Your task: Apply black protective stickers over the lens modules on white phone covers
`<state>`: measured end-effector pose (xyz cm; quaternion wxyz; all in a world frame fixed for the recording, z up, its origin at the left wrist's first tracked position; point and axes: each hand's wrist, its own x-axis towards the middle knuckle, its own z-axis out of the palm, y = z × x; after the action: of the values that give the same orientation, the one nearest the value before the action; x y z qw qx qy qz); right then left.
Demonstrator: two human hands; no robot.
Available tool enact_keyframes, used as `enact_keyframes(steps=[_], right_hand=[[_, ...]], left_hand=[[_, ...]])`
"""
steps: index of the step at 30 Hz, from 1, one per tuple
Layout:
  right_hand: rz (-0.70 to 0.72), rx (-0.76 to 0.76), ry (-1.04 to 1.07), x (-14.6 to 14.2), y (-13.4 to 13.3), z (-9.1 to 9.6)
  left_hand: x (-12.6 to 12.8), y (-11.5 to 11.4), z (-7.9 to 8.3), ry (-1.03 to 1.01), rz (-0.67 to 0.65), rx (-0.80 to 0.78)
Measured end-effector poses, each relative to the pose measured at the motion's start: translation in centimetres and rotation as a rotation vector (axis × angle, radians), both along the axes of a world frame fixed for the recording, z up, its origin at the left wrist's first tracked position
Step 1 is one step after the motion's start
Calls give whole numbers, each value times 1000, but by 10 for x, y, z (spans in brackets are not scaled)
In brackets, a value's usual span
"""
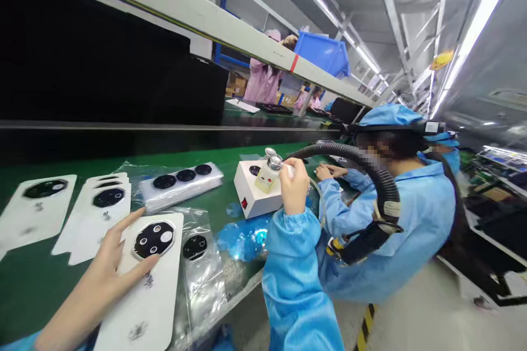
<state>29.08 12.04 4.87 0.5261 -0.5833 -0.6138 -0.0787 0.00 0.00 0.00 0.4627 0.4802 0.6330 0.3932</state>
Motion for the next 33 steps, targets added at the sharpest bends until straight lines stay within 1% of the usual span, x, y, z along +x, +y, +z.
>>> enact_keyframes(steps=[3,6,14,19,27,33], right_hand=[[12,5,-13,0,4,-9],[29,-10,-18,1,9,-13],[80,-103,-69,2,18,-4],[60,-124,-108,-1,20,-3],[20,-146,-147,-1,22,-6],[0,-153,-158,1,22,-5]], left_hand=[[3,2,-2,-14,-2,25],[4,3,-5,-34,-5,70],[1,4,-8,-80,10,95],[1,4,-9,-72,16,98],[2,4,-12,-65,22,118],[3,4,-10,-49,34,140]])
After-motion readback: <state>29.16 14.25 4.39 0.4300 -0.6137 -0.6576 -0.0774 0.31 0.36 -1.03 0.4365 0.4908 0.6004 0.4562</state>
